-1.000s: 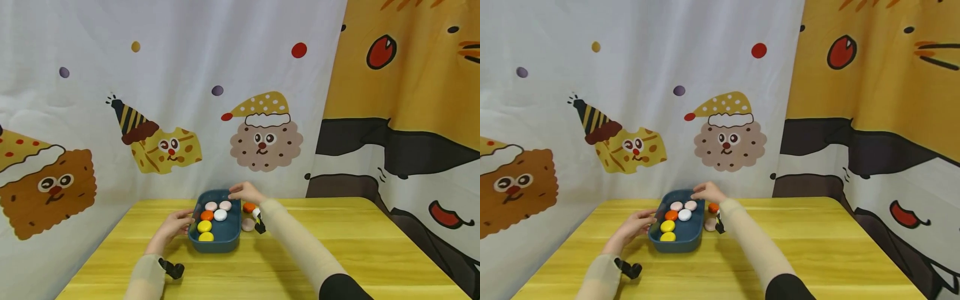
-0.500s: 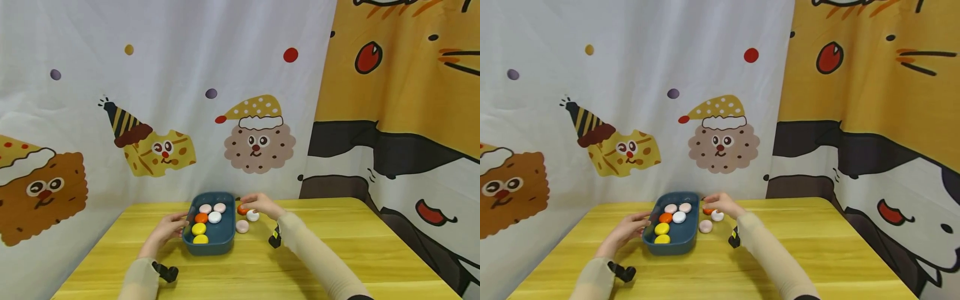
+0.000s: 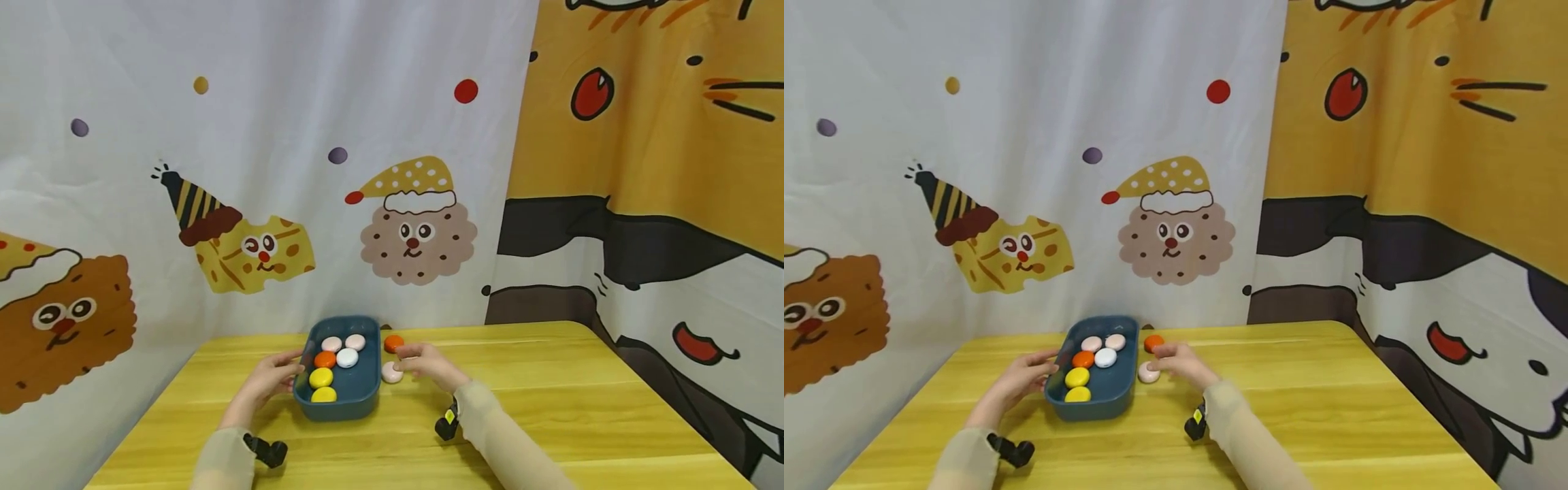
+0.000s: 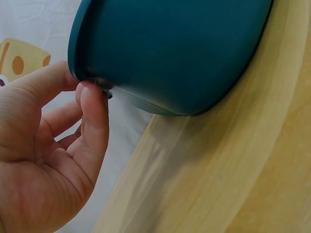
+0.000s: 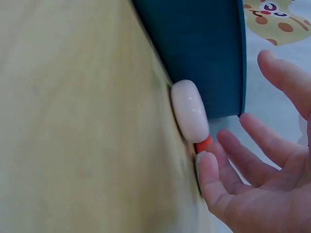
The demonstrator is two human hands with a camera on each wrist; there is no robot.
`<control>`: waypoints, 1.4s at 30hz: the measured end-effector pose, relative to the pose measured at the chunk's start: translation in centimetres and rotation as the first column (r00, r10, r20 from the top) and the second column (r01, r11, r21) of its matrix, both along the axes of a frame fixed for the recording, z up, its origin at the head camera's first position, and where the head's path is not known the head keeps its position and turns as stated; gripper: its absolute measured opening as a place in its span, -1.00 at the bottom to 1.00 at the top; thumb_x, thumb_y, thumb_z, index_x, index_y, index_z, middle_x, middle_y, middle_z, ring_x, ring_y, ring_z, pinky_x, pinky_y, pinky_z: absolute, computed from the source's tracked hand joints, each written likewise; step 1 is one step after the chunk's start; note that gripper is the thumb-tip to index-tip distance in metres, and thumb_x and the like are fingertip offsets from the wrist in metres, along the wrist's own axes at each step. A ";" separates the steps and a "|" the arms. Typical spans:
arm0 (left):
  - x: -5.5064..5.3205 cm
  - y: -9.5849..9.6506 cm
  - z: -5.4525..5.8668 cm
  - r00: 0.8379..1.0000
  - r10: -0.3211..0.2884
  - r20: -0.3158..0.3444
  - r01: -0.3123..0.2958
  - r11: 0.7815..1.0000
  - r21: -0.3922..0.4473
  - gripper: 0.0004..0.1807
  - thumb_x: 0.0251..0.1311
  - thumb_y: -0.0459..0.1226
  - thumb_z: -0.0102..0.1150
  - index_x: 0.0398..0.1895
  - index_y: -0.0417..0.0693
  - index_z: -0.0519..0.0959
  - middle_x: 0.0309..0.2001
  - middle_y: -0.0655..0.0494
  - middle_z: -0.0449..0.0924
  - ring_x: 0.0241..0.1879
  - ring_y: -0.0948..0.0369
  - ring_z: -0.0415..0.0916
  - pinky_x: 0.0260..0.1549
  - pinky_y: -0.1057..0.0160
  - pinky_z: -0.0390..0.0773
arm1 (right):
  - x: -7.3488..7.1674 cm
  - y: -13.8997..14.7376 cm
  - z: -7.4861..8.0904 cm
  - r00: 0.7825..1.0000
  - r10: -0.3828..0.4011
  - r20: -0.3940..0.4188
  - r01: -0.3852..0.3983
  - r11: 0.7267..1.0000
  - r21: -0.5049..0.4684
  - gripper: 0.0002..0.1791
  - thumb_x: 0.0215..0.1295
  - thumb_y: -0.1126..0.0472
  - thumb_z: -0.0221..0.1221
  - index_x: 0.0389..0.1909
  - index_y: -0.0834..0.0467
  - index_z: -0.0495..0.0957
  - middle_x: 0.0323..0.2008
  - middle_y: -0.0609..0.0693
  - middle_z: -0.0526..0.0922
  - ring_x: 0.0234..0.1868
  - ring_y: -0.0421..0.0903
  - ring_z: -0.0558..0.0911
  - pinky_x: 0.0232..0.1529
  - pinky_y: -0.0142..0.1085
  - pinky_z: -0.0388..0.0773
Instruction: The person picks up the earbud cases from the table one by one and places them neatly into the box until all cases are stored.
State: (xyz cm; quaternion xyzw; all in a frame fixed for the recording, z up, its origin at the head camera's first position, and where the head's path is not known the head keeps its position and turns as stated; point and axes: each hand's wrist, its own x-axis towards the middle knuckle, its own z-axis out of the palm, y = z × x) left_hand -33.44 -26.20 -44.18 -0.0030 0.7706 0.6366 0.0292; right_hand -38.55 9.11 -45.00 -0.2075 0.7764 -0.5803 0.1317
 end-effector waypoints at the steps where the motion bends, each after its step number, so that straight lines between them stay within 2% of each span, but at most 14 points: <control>1: 0.0 0.0 0.0 1.000 0.000 0.000 0.000 1.000 0.000 -0.40 0.26 -0.37 0.15 0.35 -0.37 0.29 -0.14 -0.16 0.54 -0.52 0.19 0.45 -0.49 0.28 0.57 | 0.0 -0.1 -0.2 1.000 -0.001 0.004 0.001 1.000 -0.006 -0.34 0.21 0.15 0.30 0.25 0.39 0.38 0.21 0.32 0.43 0.09 0.05 0.50 0.01 0.07 0.47; 9: 0.1 -0.2 0.1 1.000 0.012 0.000 -0.012 1.000 0.000 -0.40 0.26 -0.38 0.15 0.35 -0.38 0.29 -0.18 -0.12 0.53 -0.52 0.19 0.44 -0.51 0.29 0.56 | -0.1 -0.5 -1.1 0.998 -0.036 0.059 0.039 0.998 -0.045 -0.30 0.18 0.17 0.32 0.29 0.39 0.35 0.25 0.30 0.40 0.17 0.10 0.46 0.09 0.04 0.42; 14: -0.1 -0.5 0.2 1.000 0.017 0.002 -0.017 1.000 -0.004 -0.38 0.24 -0.35 0.18 0.35 -0.36 0.30 -0.22 -0.07 0.53 -0.52 0.21 0.44 -0.51 0.30 0.55 | -0.2 -1.3 -1.0 0.998 -0.044 0.045 0.046 0.998 -0.034 -0.31 0.16 0.19 0.33 0.28 0.37 0.37 0.23 0.26 0.44 0.19 0.10 0.45 0.17 0.08 0.34; 21: 0.0 -0.5 0.1 1.000 -0.026 -0.013 0.026 1.000 0.000 -0.36 0.24 -0.36 0.17 0.37 -0.40 0.26 -0.18 -0.13 0.55 -0.51 0.20 0.46 -0.48 0.30 0.56 | -0.4 -1.8 -1.5 0.998 -0.050 0.025 0.050 0.999 -0.006 -0.30 0.09 0.28 0.37 0.27 0.40 0.39 0.22 0.27 0.46 0.21 0.14 0.44 0.24 0.03 0.30; 27: 0.3 -0.1 0.1 0.999 -0.048 -0.016 0.048 0.999 -0.005 -0.38 0.28 -0.37 0.13 0.37 -0.41 0.23 -0.16 -0.13 0.56 -0.52 0.21 0.45 -0.47 0.29 0.58 | -0.3 -1.9 -1.9 0.999 -0.042 0.013 0.042 0.999 0.035 -0.29 0.03 0.34 0.39 0.25 0.40 0.40 0.21 0.25 0.48 0.17 0.13 0.46 0.23 0.02 0.31; 34: 0.1 0.0 0.0 1.000 0.000 -0.001 0.000 1.000 -0.006 -0.38 0.23 -0.36 0.17 0.35 -0.36 0.30 -0.21 -0.11 0.53 -0.54 0.20 0.43 -0.50 0.29 0.56 | -0.4 -2.1 -2.0 0.999 -0.033 -0.014 0.034 0.999 0.038 -0.31 0.03 0.39 0.37 0.23 0.43 0.41 0.18 0.28 0.49 0.14 0.12 0.49 0.18 -0.04 0.38; 38: 0.0 0.0 0.1 1.000 -0.001 0.002 0.001 1.000 -0.011 -0.38 0.23 -0.34 0.19 0.35 -0.35 0.31 -0.21 -0.09 0.52 -0.53 0.21 0.43 -0.51 0.31 0.55 | -0.5 -2.1 -1.9 0.999 -0.040 -0.019 0.041 0.998 0.040 -0.33 0.01 0.42 0.37 0.21 0.43 0.43 0.15 0.30 0.52 0.06 0.09 0.55 0.11 -0.10 0.45; 42: 0.0 0.0 -0.1 1.000 0.009 0.016 -0.009 1.000 -0.015 -0.38 0.22 -0.33 0.20 0.35 -0.34 0.32 -0.23 -0.06 0.52 -0.53 0.21 0.43 -0.51 0.32 0.55 | -0.4 -2.0 -2.1 0.999 -0.042 -0.026 0.043 0.998 0.054 -0.34 0.00 0.41 0.39 0.19 0.42 0.46 0.13 0.29 0.53 0.07 0.09 0.55 0.12 -0.09 0.44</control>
